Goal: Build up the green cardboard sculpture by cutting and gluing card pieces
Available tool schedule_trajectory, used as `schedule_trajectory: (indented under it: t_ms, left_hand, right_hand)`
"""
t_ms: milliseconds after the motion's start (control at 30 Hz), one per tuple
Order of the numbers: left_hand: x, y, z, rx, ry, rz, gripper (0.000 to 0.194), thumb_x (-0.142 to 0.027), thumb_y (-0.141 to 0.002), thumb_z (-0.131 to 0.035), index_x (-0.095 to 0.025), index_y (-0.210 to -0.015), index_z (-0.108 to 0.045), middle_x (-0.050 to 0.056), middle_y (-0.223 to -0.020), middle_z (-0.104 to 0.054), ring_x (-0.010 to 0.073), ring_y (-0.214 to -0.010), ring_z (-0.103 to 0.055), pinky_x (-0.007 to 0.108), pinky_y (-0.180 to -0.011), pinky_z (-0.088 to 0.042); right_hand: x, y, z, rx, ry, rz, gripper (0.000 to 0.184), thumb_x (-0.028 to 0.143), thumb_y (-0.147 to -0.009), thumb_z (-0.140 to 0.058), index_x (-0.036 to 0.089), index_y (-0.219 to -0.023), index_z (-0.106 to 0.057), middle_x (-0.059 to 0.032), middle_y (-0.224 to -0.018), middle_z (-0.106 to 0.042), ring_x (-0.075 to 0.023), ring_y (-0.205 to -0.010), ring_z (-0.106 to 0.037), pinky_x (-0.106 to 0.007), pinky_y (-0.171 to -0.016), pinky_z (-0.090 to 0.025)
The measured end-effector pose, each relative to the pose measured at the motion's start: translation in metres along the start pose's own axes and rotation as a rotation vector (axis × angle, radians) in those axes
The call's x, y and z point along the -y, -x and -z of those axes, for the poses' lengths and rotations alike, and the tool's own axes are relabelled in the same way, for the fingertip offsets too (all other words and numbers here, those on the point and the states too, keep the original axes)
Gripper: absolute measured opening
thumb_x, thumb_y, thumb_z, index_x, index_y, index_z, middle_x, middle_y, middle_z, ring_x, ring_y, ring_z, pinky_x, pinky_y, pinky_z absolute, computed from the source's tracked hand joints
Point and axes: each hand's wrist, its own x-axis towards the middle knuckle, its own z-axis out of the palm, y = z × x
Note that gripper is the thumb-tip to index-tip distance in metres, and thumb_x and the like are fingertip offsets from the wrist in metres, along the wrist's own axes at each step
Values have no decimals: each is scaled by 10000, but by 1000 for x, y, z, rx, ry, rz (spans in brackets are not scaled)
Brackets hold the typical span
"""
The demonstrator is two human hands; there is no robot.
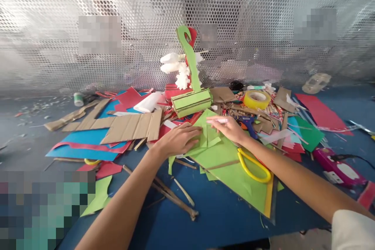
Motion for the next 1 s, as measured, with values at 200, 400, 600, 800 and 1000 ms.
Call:
schedule_trajectory:
  t_ms: [200,400,600,800,1000]
  left_hand:
    - [-1,-2,2,3,-22,5,347,-370,-1095,-494,-208,-1353,-662,102,-1455,-693,293,-1267,-666,454,-1076,-530]
    - [-1,-2,3,10,-28,-1,344,-363,-1093,-494,-197,-1345,-660,118,-1453,-691,291,-1260,-671,445,-1050,-539]
    - [-1,-3,4,7,-22,-14,347,-358,-1092,-501,-203,-1359,-658,125,-1451,-688,282,-1270,-670,434,-1074,-527]
    - [-1,-3,3,7,-21,0,332,-350,-1089,-497,-203,-1332,-668,124,-1436,-695,278,-1266,-668,422,-1070,-526]
    - [0,-4,2,24,-23,22,335,-325,-1080,-489,-197,-1351,-640,125,-1388,-712,275,-1237,-680,416,-1031,-545]
  right_hand:
    - [3,1,0,-70,138,72,231,431,-946,-662,205,-986,-690,-35,-838,-777,-179,-663,-687,-261,-614,-487]
    - [3,2,0,-71,263,98,237,407,-955,-638,198,-1018,-730,-54,-907,-806,-199,-709,-721,-272,-671,-480]
    - [6,3,-1,-72,298,112,266,418,-960,-620,191,-1028,-740,-58,-907,-813,-210,-755,-736,-273,-704,-479]
    - [5,3,0,-65,289,119,248,411,-936,-634,187,-961,-739,-49,-848,-802,-202,-722,-711,-273,-672,-466]
    - [5,3,0,-73,283,123,225,398,-916,-638,196,-927,-737,-35,-806,-778,-194,-696,-677,-272,-644,-449]
